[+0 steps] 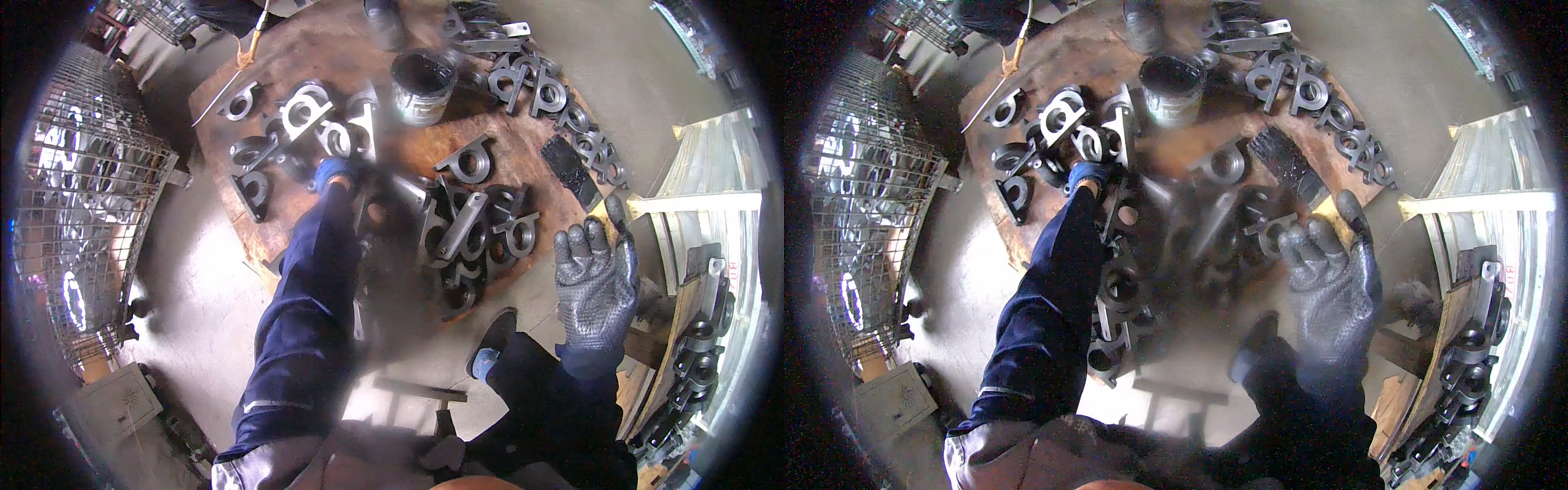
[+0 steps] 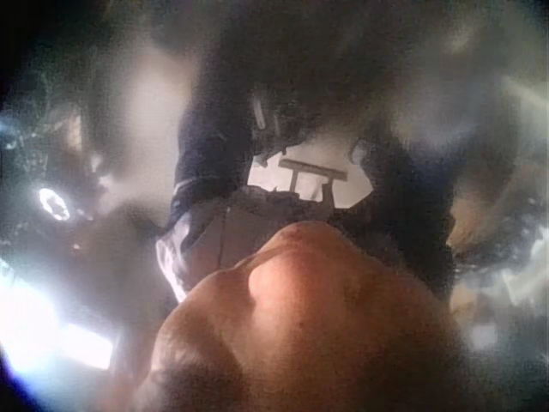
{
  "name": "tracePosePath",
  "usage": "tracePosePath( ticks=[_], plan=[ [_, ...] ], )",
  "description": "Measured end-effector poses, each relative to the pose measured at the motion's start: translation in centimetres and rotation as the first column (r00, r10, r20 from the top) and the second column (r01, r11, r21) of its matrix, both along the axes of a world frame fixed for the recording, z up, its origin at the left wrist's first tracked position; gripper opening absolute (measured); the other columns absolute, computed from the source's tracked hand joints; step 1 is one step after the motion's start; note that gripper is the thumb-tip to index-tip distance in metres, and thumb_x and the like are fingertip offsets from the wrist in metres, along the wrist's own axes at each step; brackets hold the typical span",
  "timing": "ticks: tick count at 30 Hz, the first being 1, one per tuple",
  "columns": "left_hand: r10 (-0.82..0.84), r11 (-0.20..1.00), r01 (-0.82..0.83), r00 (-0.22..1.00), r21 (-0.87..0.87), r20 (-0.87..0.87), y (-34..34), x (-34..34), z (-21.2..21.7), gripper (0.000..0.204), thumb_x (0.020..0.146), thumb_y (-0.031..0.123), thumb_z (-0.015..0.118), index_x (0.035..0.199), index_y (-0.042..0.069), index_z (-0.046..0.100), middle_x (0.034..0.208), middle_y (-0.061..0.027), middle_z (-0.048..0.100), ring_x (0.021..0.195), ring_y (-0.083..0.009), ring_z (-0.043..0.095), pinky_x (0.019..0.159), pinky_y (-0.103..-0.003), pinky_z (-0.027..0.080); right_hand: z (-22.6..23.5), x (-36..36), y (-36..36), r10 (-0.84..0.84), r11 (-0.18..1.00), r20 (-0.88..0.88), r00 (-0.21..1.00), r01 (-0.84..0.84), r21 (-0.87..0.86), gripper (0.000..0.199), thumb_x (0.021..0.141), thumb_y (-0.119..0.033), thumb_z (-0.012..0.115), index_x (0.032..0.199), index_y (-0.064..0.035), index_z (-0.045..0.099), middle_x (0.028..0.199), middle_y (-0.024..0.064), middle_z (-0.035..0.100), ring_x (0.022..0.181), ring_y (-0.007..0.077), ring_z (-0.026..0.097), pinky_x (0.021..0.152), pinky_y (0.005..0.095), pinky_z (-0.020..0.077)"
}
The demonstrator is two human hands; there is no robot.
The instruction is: The person repeatedly picks up metal parts from a wooden workbench, applies black paint with a brush, and places the painted parts back on the bench. The person turns each part to coat multiple surfaces before setting it down and picking up the next one.
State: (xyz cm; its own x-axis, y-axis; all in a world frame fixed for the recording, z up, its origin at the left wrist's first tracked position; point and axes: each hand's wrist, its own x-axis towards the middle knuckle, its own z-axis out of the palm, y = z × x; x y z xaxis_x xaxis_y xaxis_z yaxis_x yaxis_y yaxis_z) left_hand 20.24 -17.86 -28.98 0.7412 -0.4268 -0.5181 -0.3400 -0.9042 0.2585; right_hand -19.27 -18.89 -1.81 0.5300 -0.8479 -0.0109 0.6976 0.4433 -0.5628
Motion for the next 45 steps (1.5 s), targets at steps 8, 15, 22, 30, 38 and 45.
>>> tracePosePath(
  ticks=[8,15,22,30,38,45],
  plan=[
    [-0.292,0.876,0.137,0.914,-0.463,-0.281,4.9,3.6,3.6,0.031,0.088,0.028,0.064,0.114,0.011,0.066,0.089,-0.0023,0.063,0.075,-0.0171,0.060,0.066,-0.032,0.049,0.0,0.9,0.3,-0.013,0.993,-0.119,0.993,0.027,0.116,0.045,0.100,-0.027,0.045,0.138,-0.0019,0.046,0.115,0.0200,0.064,0.107,0.0316,0.062,0.104,0.0489,0.0432],
    [-0.604,0.589,0.127,0.725,-0.798,-0.331,17.2,0.8,19.7,0.033,0.088,0.013,0.064,0.120,0.005,0.061,0.098,-0.0058,0.068,0.082,-0.0187,0.065,0.071,-0.036,0.054,1.6,3.0,2.1,0.134,0.991,-0.056,0.989,-0.133,0.011,0.046,0.099,-0.031,0.050,0.133,-0.0006,0.051,0.118,0.0179,0.063,0.106,0.0274,0.062,0.097,0.0413,0.0493],
    [-0.450,0.293,-0.713,0.486,-0.637,-0.750,27.7,-11.4,34.5,0.063,0.081,0.015,0.072,0.136,0.003,0.044,0.101,-0.0081,0.058,0.081,-0.0161,0.055,0.068,-0.028,0.044,5.9,6.0,6.8,-0.319,0.672,-0.618,0.719,-0.288,-0.682,0.035,0.103,-0.022,0.042,0.128,0.0018,0.052,0.119,0.0145,0.062,0.096,0.0231,0.066,0.087,0.0334,0.0552],
    [-0.473,0.204,-0.612,0.622,-0.765,-0.624,30.1,-13.4,31.7,0.059,0.080,0.032,0.074,0.125,0.003,0.050,0.086,-0.0027,0.056,0.071,-0.0114,0.052,0.058,-0.023,0.040,6.2,6.4,11.9,0.003,0.614,-0.539,0.842,-0.427,-0.664,0.044,0.097,-0.038,0.056,0.117,0.0010,0.061,0.115,0.0119,0.066,0.107,0.0230,0.063,0.096,0.0362,0.0483],
    [-0.351,0.335,-0.361,0.809,-0.870,-0.471,29.7,-13.2,30.5,0.067,0.077,0.050,0.073,0.118,0.002,0.054,0.082,-0.0018,0.057,0.067,-0.0105,0.051,0.056,-0.023,0.039,6.4,8.1,12.7,0.127,0.478,-0.429,0.894,-0.434,-0.764,0.044,0.096,-0.037,0.059,0.117,0.0009,0.064,0.115,0.0125,0.067,0.108,0.0224,0.063,0.096,0.0359,0.0484],
    [-0.344,0.370,-0.266,0.851,-0.890,-0.397,29.9,-13.7,31.0,0.075,0.075,0.066,0.071,0.111,0.001,0.057,0.080,-0.0016,0.058,0.066,-0.0100,0.051,0.055,-0.024,0.038,5.4,9.3,13.6,0.109,0.487,-0.461,0.881,-0.452,-0.748,0.051,0.096,-0.041,0.057,0.121,0.0025,0.060,0.115,0.0135,0.066,0.108,0.0224,0.064,0.096,0.0348,0.0487]
  ],
)
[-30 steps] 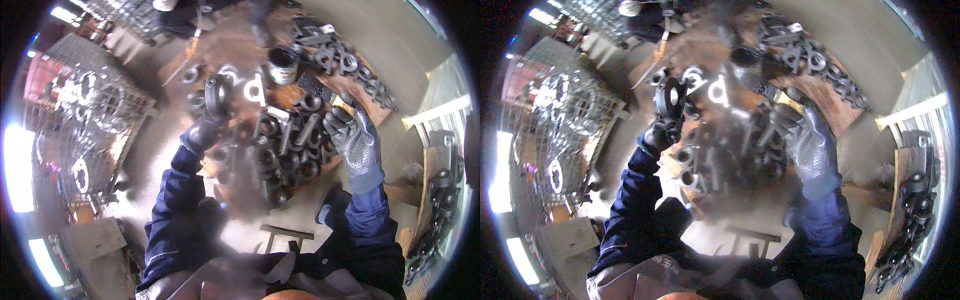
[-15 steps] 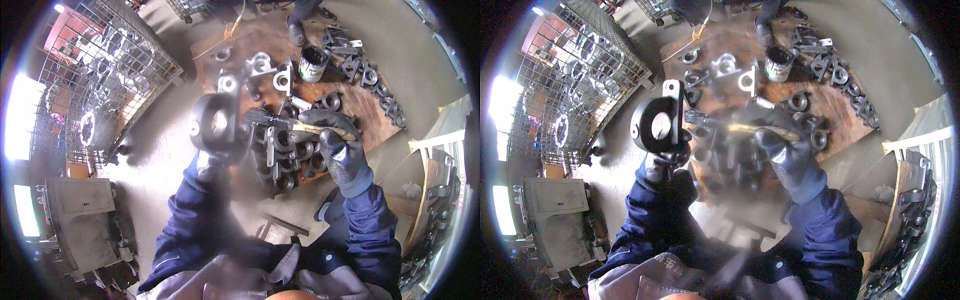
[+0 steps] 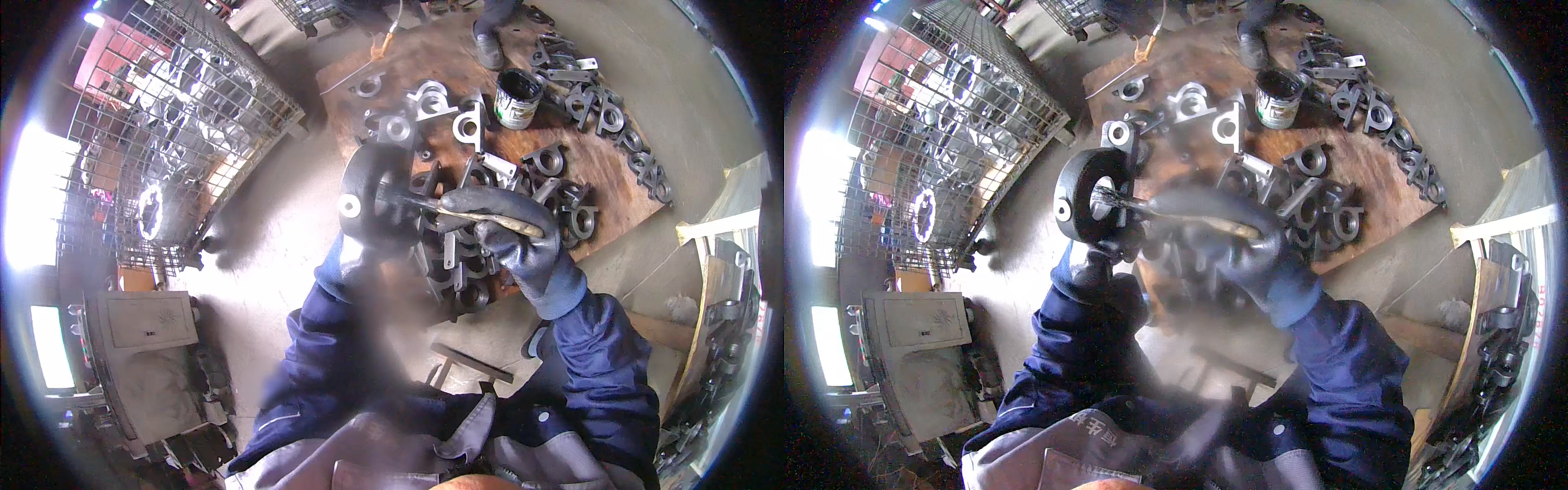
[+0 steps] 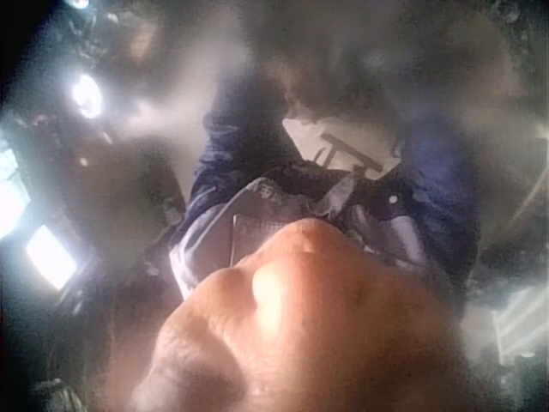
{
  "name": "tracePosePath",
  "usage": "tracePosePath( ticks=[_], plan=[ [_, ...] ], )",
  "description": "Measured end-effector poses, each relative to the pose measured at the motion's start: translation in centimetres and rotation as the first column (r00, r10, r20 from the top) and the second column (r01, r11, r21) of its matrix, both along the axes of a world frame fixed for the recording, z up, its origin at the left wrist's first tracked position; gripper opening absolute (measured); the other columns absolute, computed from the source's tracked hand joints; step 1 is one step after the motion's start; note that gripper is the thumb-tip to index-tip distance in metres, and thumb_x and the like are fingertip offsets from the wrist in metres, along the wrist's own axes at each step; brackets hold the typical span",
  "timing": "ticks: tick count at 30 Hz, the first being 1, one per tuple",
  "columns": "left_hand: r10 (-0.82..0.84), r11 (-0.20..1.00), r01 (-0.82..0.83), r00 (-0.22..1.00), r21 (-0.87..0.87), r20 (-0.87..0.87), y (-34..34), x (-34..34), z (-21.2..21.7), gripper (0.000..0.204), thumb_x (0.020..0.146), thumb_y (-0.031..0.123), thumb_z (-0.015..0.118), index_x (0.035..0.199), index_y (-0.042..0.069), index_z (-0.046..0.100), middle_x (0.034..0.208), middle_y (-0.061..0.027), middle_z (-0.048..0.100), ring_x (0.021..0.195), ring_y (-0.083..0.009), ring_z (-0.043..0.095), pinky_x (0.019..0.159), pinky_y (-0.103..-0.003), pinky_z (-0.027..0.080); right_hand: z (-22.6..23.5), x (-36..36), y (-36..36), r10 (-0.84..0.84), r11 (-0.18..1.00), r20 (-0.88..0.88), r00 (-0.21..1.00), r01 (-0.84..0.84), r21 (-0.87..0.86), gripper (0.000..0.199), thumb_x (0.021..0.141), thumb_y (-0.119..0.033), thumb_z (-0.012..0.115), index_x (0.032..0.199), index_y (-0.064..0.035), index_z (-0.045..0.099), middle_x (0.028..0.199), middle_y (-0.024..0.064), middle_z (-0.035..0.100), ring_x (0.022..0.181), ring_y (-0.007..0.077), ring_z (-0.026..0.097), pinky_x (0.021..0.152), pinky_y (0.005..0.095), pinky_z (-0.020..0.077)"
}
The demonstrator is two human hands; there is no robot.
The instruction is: The person repeatedly picks up metal parts from a wooden workbench, applies black paint with a brush, and places the painted parts back on the bench. The person turns each part to coat multiple surfaces before setting it down and picking up the next one.
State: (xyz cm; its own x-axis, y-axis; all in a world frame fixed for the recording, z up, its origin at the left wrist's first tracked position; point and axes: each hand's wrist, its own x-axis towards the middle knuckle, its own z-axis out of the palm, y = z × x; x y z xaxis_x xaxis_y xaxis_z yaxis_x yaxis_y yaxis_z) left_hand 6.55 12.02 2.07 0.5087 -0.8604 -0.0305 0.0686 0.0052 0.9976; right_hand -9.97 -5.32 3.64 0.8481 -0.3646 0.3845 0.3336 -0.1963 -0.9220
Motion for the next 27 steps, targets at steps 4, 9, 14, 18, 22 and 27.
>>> tracePosePath(
  ticks=[4,9,14,18,22,27],
  plan=[
    [-0.027,0.999,0.028,0.999,0.036,-0.036,0.3,0.7,-0.8,0.078,0.074,0.071,0.067,0.108,0.001,0.059,0.082,-0.0025,0.059,0.067,-0.0104,0.052,0.056,-0.025,0.040,0.2,0.3,0.0,0.064,0.995,-0.026,0.998,-0.061,0.080,0.049,0.097,-0.040,0.056,0.120,0.0029,0.060,0.114,0.0137,0.066,0.106,0.0221,0.065,0.095,0.0345,0.0488],
    [-0.047,0.997,0.049,0.999,-0.064,0.022,0.6,1.4,-2.3,0.056,0.080,0.028,0.068,0.126,0.000,0.050,0.089,-0.0055,0.060,0.071,-0.0109,0.056,0.061,-0.024,0.047,0.3,0.2,0.6,0.089,0.980,-0.012,0.996,-0.086,0.179,0.041,0.099,-0.031,0.054,0.120,0.0033,0.060,0.118,0.0137,0.065,0.107,0.0225,0.064,0.095,0.0346,0.0495],
    [0.015,1.000,-0.015,1.000,0.000,0.016,0.7,1.2,-2.5,0.062,0.078,0.055,0.072,0.106,0.001,0.061,0.082,-0.0045,0.062,0.063,-0.0117,0.054,0.054,-0.025,0.042,-0.2,0.4,1.2,0.172,0.799,0.102,0.980,-0.199,0.567,0.036,0.099,-0.023,0.052,0.124,0.0034,0.056,0.121,0.0144,0.063,0.107,0.0230,0.064,0.096,0.0361,0.0519],
    [0.053,0.999,-0.053,0.998,-0.004,-0.037,0.3,1.5,-3.1,0.040,0.085,0.039,0.071,0.098,0.003,0.063,0.079,-0.0040,0.062,0.064,-0.0126,0.054,0.055,-0.025,0.042,-0.3,0.3,0.8,0.164,0.586,0.101,0.981,-0.179,0.790,0.037,0.100,-0.022,0.050,0.126,0.0030,0.055,0.121,0.0153,0.062,0.108,0.0225,0.064,0.095,0.0379,0.0534],
    [-0.013,0.993,-0.012,0.978,-0.116,-0.208,0.4,1.8,-3.5,0.051,0.082,0.051,0.070,0.100,0.003,0.062,0.082,-0.0034,0.061,0.068,-0.0128,0.054,0.058,-0.026,0.042,-0.4,-0.1,0.8,0.087,0.522,0.018,0.996,-0.061,0.851,0.037,0.099,-0.027,0.050,0.124,-0.0002,0.056,0.115,0.0154,0.064,0.101,0.0241,0.067,0.090,0.0401,0.0563],
    [0.045,0.998,-0.042,0.997,-0.054,0.066,0.7,0.9,-2.2,0.052,0.085,0.050,0.063,0.106,0.002,0.059,0.087,-0.0047,0.060,0.074,-0.0138,0.055,0.063,-0.028,0.045,-0.7,0.3,2.0,0.108,0.357,0.002,0.994,-0.041,0.933,0.040,0.096,-0.042,0.056,0.113,-0.0068,0.061,0.095,0.0109,0.069,0.084,0.0237,0.069,0.074,0.0361,0.0553]
  ],
)
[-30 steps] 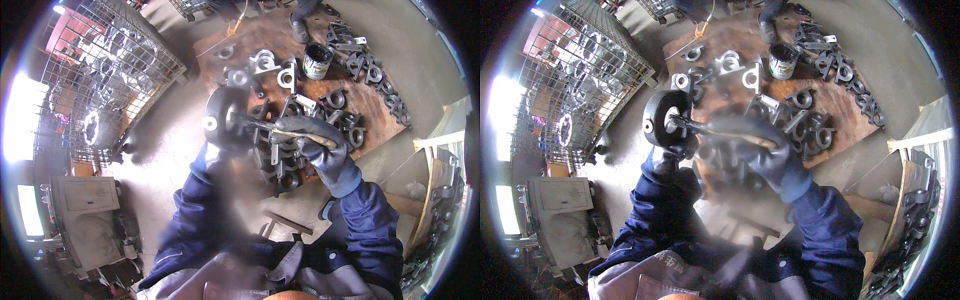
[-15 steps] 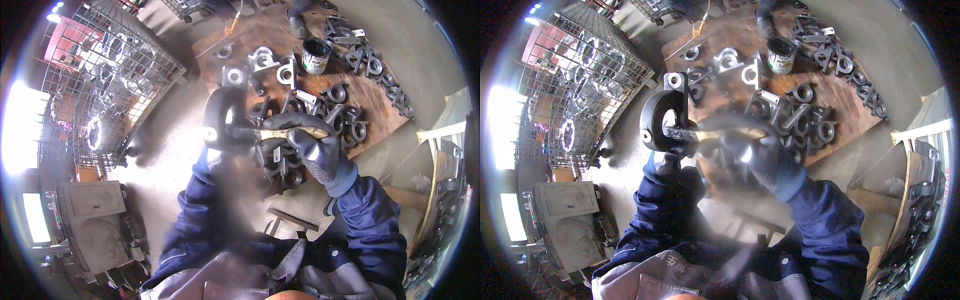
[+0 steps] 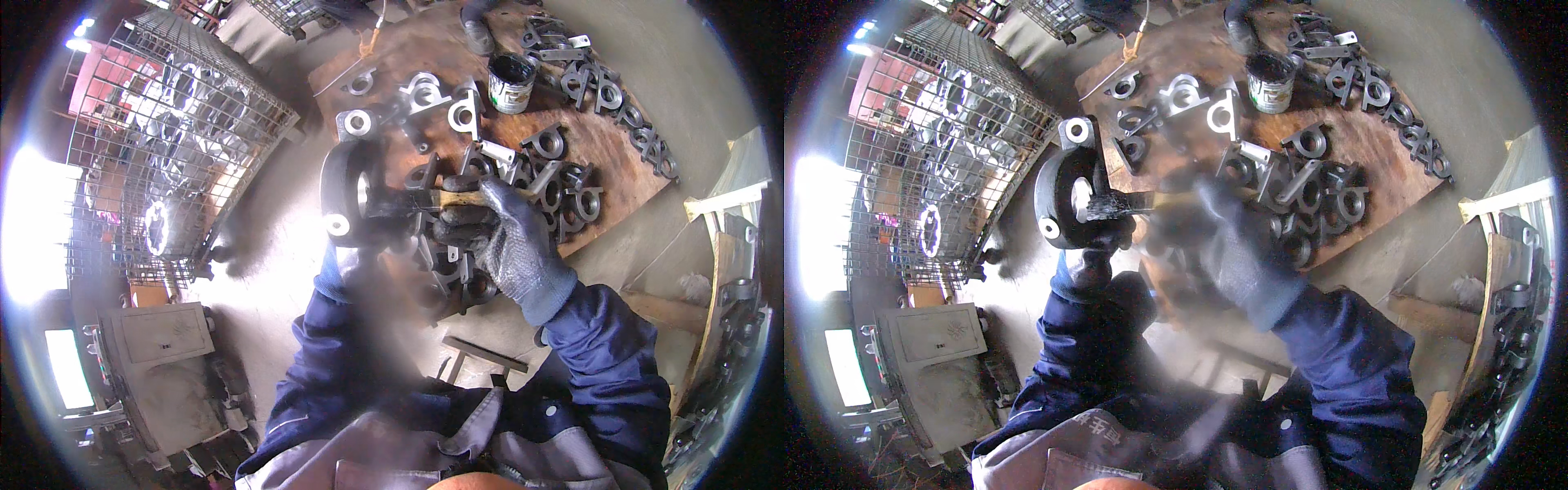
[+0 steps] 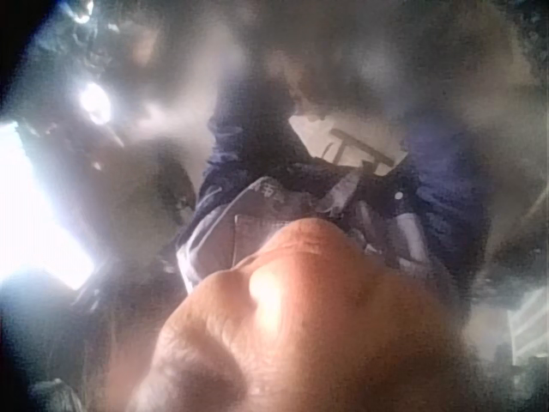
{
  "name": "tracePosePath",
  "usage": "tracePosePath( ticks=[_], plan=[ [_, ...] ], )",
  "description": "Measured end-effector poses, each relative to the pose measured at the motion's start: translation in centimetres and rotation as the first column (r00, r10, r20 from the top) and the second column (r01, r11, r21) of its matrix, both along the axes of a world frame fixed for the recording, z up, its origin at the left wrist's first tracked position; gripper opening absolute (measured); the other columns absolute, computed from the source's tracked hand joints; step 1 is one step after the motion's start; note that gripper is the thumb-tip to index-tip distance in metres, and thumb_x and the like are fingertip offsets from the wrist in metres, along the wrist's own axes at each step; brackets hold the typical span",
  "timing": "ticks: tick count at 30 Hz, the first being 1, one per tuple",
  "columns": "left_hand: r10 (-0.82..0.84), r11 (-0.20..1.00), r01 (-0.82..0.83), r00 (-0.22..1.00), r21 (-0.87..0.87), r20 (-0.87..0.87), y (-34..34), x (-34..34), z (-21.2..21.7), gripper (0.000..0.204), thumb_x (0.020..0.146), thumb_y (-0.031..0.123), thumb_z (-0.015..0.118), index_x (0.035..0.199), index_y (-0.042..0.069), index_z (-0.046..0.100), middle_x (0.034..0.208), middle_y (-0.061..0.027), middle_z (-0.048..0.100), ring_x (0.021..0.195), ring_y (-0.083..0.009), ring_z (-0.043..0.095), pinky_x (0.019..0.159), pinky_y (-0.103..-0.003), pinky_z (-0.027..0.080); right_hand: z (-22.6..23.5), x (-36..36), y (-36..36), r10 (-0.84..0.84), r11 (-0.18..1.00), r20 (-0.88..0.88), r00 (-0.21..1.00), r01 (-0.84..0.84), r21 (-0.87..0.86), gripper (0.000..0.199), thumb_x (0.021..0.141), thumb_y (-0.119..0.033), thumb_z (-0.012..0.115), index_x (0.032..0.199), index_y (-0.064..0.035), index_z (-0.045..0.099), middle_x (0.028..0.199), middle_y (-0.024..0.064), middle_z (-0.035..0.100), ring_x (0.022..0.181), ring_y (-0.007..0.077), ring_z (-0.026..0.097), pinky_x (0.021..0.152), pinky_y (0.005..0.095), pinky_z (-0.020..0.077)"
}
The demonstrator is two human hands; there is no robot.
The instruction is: The person repeatedly picks up metal parts from a wooden workbench, applies black paint with a brush, and places the painted parts back on the bench. The person turns each part to coat multiple surfaces before setting it down and picking up the next one.
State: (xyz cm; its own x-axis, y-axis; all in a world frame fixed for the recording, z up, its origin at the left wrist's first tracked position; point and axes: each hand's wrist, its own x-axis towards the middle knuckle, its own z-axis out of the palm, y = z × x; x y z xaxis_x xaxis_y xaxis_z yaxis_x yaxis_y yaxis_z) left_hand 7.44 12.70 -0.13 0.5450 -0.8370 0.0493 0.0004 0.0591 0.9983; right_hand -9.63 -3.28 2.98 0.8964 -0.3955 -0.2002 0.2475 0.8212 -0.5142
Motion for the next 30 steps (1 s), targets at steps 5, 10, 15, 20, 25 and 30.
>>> tracePosePath(
  ticks=[5,10,15,20,25,30],
  plan=[
    [-0.145,0.988,0.150,0.976,-0.020,0.159,-0.8,-0.2,1.3,0.028,0.094,0.004,0.056,0.122,-0.001,0.050,0.092,-0.0056,0.057,0.074,-0.0122,0.056,0.064,-0.026,0.050,0.3,0.5,0.3,-0.007,0.996,-0.088,0.996,0.015,0.089,0.044,0.098,-0.036,0.052,0.126,-0.0019,0.055,0.108,0.0157,0.067,0.094,0.0294,0.068,0.086,0.0451,0.0570],
    [0.012,0.985,-0.017,1.000,0.173,0.027,-1.0,-0.4,1.4,0.042,0.090,0.044,0.059,0.101,0.003,0.061,0.085,-0.0051,0.059,0.073,-0.0161,0.055,0.064,-0.030,0.044,0.6,0.4,0.3,-0.035,0.998,-0.017,0.999,0.036,0.042,0.045,0.098,-0.036,0.051,0.127,-0.0017,0.054,0.110,0.0156,0.066,0.097,0.0299,0.068,0.088,0.0443,0.0560],
    [-0.023,0.984,0.004,0.994,0.180,0.104,-1.4,-0.6,1.4,0.040,0.090,0.040,0.062,0.103,0.003,0.059,0.085,-0.0051,0.058,0.073,-0.0158,0.055,0.063,-0.030,0.044,0.2,0.5,0.6,0.028,0.994,0.038,0.999,-0.032,0.103,0.042,0.099,-0.033,0.050,0.128,-0.0020,0.055,0.113,0.0164,0.065,0.099,0.0295,0.067,0.090,0.0435,0.0550],
    [-0.024,1.000,0.024,0.997,-0.005,-0.068,-1.2,-1.4,2.0,0.027,0.092,0.013,0.057,0.116,0.000,0.051,0.091,-0.0054,0.058,0.074,-0.0139,0.055,0.066,-0.028,0.048,0.1,0.5,0.7,-0.005,0.992,-0.028,1.000,0.008,0.124,0.039,0.099,-0.028,0.052,0.128,-0.0022,0.055,0.116,0.0175,0.065,0.101,0.0302,0.066,0.091,0.0440,0.0546],
    [0.028,0.992,-0.036,0.997,0.124,0.069,-1.8,-1.7,2.2,0.028,0.093,0.029,0.061,0.107,0.005,0.056,0.087,-0.0038,0.057,0.072,-0.0136,0.053,0.062,-0.028,0.043,0.0,0.7,0.8,-0.066,0.996,0.083,0.994,0.061,0.061,0.039,0.098,-0.025,0.054,0.129,-0.0011,0.053,0.120,0.0174,0.062,0.106,0.0310,0.065,0.094,0.0432,0.0534],
    [-0.002,0.997,0.003,1.000,0.081,-0.015,-1.4,-1.6,1.4,0.027,0.093,0.029,0.061,0.107,0.006,0.057,0.088,-0.0031,0.058,0.073,-0.0125,0.053,0.062,-0.026,0.043,-0.6,1.1,0.9,-0.152,0.988,0.023,0.988,0.152,0.017,0.037,0.098,-0.021,0.053,0.129,-0.0003,0.053,0.121,0.0169,0.062,0.106,0.0310,0.064,0.096,0.0424,0.0532]
  ],
)
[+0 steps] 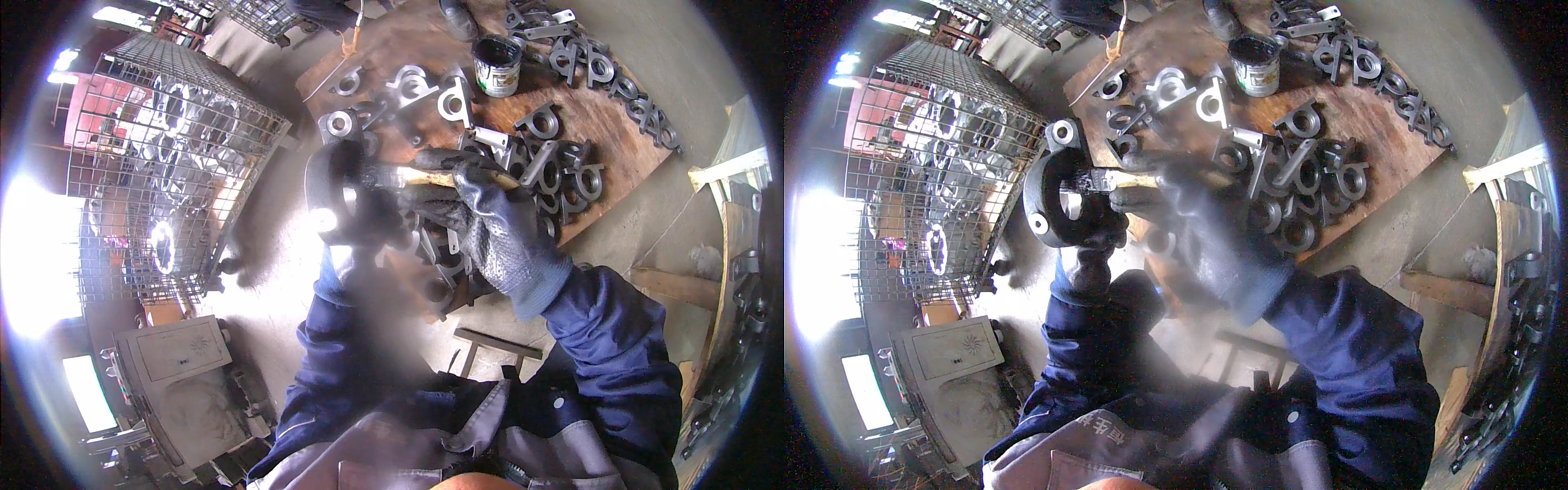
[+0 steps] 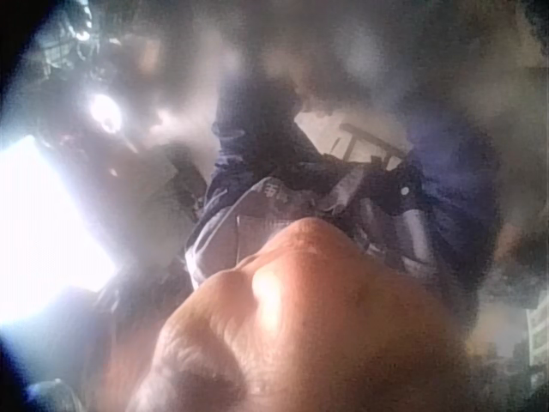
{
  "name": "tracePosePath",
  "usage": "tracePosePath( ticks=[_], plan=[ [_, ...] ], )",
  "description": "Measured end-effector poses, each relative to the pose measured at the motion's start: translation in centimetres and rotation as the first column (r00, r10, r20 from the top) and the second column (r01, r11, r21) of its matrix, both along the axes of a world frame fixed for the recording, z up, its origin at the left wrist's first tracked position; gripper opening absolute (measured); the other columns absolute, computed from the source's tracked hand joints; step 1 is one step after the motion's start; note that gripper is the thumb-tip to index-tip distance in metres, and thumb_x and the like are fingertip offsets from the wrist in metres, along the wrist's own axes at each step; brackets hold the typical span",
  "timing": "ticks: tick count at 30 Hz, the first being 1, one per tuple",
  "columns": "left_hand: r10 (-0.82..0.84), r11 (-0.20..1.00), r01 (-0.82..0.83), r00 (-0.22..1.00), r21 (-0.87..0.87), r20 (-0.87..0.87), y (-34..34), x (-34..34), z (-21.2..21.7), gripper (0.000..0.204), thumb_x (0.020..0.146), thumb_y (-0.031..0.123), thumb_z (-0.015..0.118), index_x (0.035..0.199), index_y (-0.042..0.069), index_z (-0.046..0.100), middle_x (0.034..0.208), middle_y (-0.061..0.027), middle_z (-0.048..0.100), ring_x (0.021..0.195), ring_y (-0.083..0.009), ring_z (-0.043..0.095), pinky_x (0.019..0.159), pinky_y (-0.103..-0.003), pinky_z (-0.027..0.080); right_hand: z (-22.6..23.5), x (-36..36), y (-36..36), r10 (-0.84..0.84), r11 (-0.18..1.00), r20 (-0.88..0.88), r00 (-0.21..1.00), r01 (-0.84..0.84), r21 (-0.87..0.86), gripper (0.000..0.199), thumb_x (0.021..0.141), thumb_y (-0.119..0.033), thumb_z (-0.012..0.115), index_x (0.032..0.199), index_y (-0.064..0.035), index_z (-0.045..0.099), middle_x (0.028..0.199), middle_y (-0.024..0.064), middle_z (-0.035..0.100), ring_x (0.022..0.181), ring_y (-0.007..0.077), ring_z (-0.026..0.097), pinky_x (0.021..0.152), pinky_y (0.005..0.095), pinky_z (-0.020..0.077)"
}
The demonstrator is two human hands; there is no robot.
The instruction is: The person repeatedly picks up metal parts from a wooden workbench, applies black paint with a brush, and places the painted parts back on the bench. The person turns each part to coat multiple surfaces before setting it down and picking up the next one.
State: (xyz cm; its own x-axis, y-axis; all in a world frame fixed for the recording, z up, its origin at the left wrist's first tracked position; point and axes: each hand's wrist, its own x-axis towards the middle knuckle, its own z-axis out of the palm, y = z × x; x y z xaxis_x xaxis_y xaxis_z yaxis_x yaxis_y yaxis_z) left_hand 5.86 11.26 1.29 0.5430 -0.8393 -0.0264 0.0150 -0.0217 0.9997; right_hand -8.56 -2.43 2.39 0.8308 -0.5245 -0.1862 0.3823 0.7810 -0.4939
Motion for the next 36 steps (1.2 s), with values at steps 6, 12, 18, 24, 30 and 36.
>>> tracePosePath(
  ticks=[6,12,18,24,30,36],
  plan=[
    [-0.085,0.996,0.064,0.811,0.056,0.579,1.8,0.8,-1.2,0.030,0.093,0.019,0.060,0.117,0.004,0.050,0.100,-0.0026,0.052,0.088,-0.0157,0.053,0.082,-0.032,0.045,0.6,-0.7,-0.5,0.150,0.989,0.093,0.984,-0.149,-0.017,0.036,0.098,-0.020,0.052,0.128,0.0005,0.053,0.119,0.0173,0.063,0.105,0.0298,0.066,0.093,0.0427,0.0542],
    [-0.089,0.995,0.093,0.993,0.047,-0.080,1.5,1.2,-0.8,0.041,0.086,0.029,0.070,0.116,0.005,0.054,0.102,-0.0047,0.054,0.090,-0.0166,0.054,0.083,-0.031,0.045,0.5,0.2,0.1,0.060,0.976,-0.046,0.997,-0.068,-0.205,0.039,0.099,-0.024,0.052,0.129,0.0010,0.053,0.120,0.0186,0.063,0.106,0.0299,0.065,0.093,0.0420,0.0540],
    [-0.126,0.992,0.108,0.933,0.073,0.336,1.8,1.6,-1.9,0.031,0.088,0.024,0.066,0.111,0.007,0.056,0.102,-0.0050,0.054,0.089,-0.0170,0.054,0.080,-0.030,0.046,0.2,0.1,-0.2,0.115,0.993,0.208,0.971,-0.113,-0.024,0.038,0.100,-0.023,0.049,0.128,0.0026,0.053,0.119,0.0172,0.064,0.105,0.0280,0.066,0.092,0.0401,0.0552],
    [-0.160,0.983,0.124,0.941,0.137,0.298,2.4,2.6,-2.5,0.029,0.089,0.019,0.064,0.114,0.008,0.054,0.103,-0.0049,0.054,0.091,-0.0158,0.053,0.078,-0.030,0.046,0.5,-0.5,-1.5,0.174,0.919,-0.076,0.982,-0.190,-0.345,0.035,0.101,-0.021,0.048,0.127,0.0023,0.054,0.118,0.0155,0.064,0.103,0.0259,0.067,0.089,0.0363,0.0571],
    [-0.348,0.914,0.292,0.921,0.283,0.175,1.1,2.4,-2.5,0.052,0.094,0.008,0.054,0.141,0.003,0.031,0.123,-0.0074,0.048,0.104,-0.0116,0.052,0.088,-0.027,0.045,1.0,0.3,-0.4,0.115,0.989,0.163,0.980,-0.098,-0.110,0.038,0.101,-0.022,0.050,0.130,0.0018,0.052,0.120,0.0159,0.063,0.106,0.0267,0.066,0.093,0.0391,0.0549],
    [0.015,0.994,-0.041,0.967,0.097,0.254,0.9,1.7,-1.1,0.059,0.086,0.058,0.063,0.107,0.003,0.061,0.081,-0.0027,0.061,0.069,-0.0126,0.055,0.058,-0.026,0.043,2.1,-0.8,-3.4,0.197,0.877,0.049,0.979,-0.153,-0.455,0.031,0.100,-0.019,0.050,0.120,0.0036,0.059,0.119,0.0153,0.063,0.107,0.0241,0.064,0.096,0.0375,0.0535]
  ],
)
